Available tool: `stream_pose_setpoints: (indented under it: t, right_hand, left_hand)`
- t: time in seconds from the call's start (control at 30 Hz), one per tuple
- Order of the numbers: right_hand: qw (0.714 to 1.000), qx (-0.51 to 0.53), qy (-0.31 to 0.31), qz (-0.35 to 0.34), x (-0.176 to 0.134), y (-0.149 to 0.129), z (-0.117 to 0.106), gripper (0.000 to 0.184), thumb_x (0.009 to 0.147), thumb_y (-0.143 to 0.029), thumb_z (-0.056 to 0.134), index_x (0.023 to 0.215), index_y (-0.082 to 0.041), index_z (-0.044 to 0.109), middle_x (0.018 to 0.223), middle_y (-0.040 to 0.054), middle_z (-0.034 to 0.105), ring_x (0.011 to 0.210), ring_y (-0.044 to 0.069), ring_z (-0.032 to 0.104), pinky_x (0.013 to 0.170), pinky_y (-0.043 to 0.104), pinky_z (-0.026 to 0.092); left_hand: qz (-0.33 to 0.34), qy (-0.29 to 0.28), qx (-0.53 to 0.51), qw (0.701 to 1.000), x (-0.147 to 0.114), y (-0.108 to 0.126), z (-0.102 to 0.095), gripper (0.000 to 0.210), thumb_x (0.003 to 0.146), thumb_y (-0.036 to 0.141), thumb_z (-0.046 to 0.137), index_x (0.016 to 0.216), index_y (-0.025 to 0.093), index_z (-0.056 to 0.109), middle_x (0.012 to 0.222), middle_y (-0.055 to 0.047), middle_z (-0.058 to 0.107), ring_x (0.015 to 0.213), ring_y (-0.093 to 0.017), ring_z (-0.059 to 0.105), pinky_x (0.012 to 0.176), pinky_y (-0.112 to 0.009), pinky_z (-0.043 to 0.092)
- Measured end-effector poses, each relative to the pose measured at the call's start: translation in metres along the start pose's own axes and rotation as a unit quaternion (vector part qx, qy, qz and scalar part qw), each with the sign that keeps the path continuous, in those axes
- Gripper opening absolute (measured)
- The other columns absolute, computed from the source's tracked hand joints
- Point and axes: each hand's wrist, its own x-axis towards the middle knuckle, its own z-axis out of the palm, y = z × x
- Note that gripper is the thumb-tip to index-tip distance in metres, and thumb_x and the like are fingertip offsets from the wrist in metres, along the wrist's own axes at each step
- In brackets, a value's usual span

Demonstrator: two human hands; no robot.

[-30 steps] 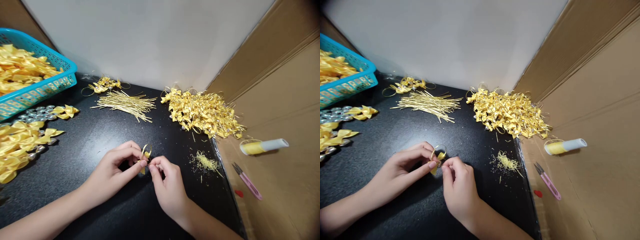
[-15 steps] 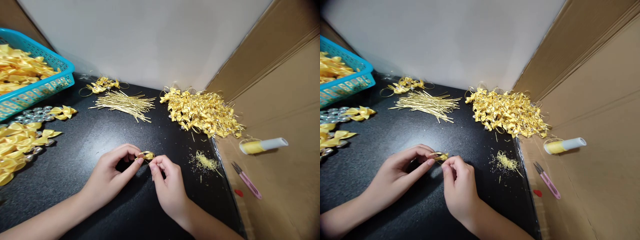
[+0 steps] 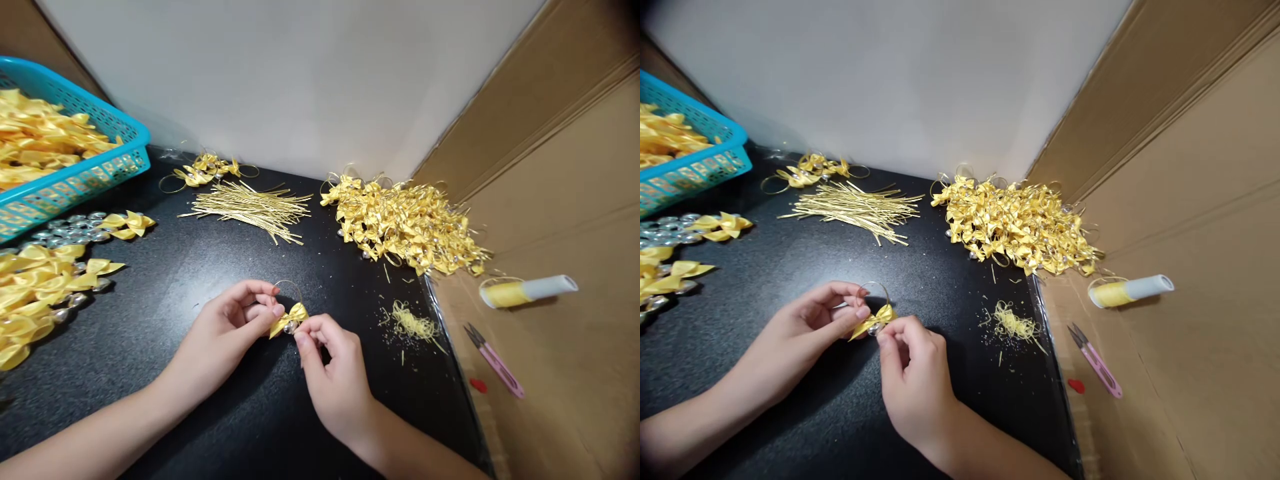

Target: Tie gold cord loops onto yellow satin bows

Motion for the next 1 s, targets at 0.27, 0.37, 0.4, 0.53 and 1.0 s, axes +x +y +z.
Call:
stream_pose_setpoints:
  t: [0.27,0.37,0.4,0.53,1.0]
  right_hand:
    - [1.000,-0.020,0.023,0.003,0.0023,0.0007,-0.0003,0.014,0.090,-0.020,0.052,0.080,-0.017,0.061,0.068,0.0004,0.065,0.058,0.010,0.060,0.057,0.017,0.046]
    - [0.999,-0.030,0.027,0.006,0.0035,0.0018,-0.0011,0.014,0.090,-0.020,0.052,0.080,-0.017,0.061,0.067,0.0004,0.065,0.058,0.010,0.060,0.057,0.018,0.046]
    - [0.999,-0.031,0.027,0.010,0.0039,0.0020,-0.0013,0.014,0.090,-0.020,0.052,0.080,-0.017,0.061,0.067,0.0004,0.065,0.058,0.011,0.060,0.056,0.018,0.046]
    - [0.999,-0.032,0.025,0.023,0.0042,0.0015,-0.0020,0.014,0.090,-0.020,0.052,0.079,-0.018,0.060,0.066,0.0004,0.065,0.057,0.011,0.060,0.056,0.019,0.046]
    - [0.998,-0.048,0.016,0.022,0.0042,0.0008,-0.0030,0.015,0.090,-0.021,0.052,0.077,-0.018,0.059,0.063,-0.0008,0.062,0.054,0.010,0.056,0.053,0.019,0.042]
  left_hand:
    - [-0.048,-0.017,-0.054,0.997,-0.0020,0.0024,0.0015,0.030,0.070,0.031,0.084,0.090,0.017,0.066,0.077,-0.001,0.072,0.070,-0.011,0.066,0.063,-0.015,0.055]
    - [-0.040,-0.021,-0.053,0.998,-0.0014,-0.0003,0.0000,0.030,0.071,0.029,0.083,0.092,0.017,0.066,0.082,-0.002,0.073,0.072,-0.012,0.068,0.065,-0.017,0.056]
    - [-0.031,-0.022,-0.050,0.998,-0.0015,-0.0012,-0.0005,0.029,0.072,0.028,0.083,0.093,0.017,0.065,0.085,-0.002,0.073,0.072,-0.012,0.068,0.066,-0.018,0.056]
    - [0.004,-0.025,-0.029,0.999,-0.0023,-0.0026,-0.0011,0.027,0.074,0.026,0.080,0.094,0.019,0.065,0.092,-0.002,0.072,0.072,-0.011,0.069,0.065,-0.018,0.056]
    - [0.008,0.000,-0.011,1.000,-0.0027,-0.0042,-0.0017,0.029,0.073,0.030,0.081,0.094,0.017,0.065,0.089,-0.003,0.074,0.074,-0.012,0.070,0.066,-0.019,0.056]
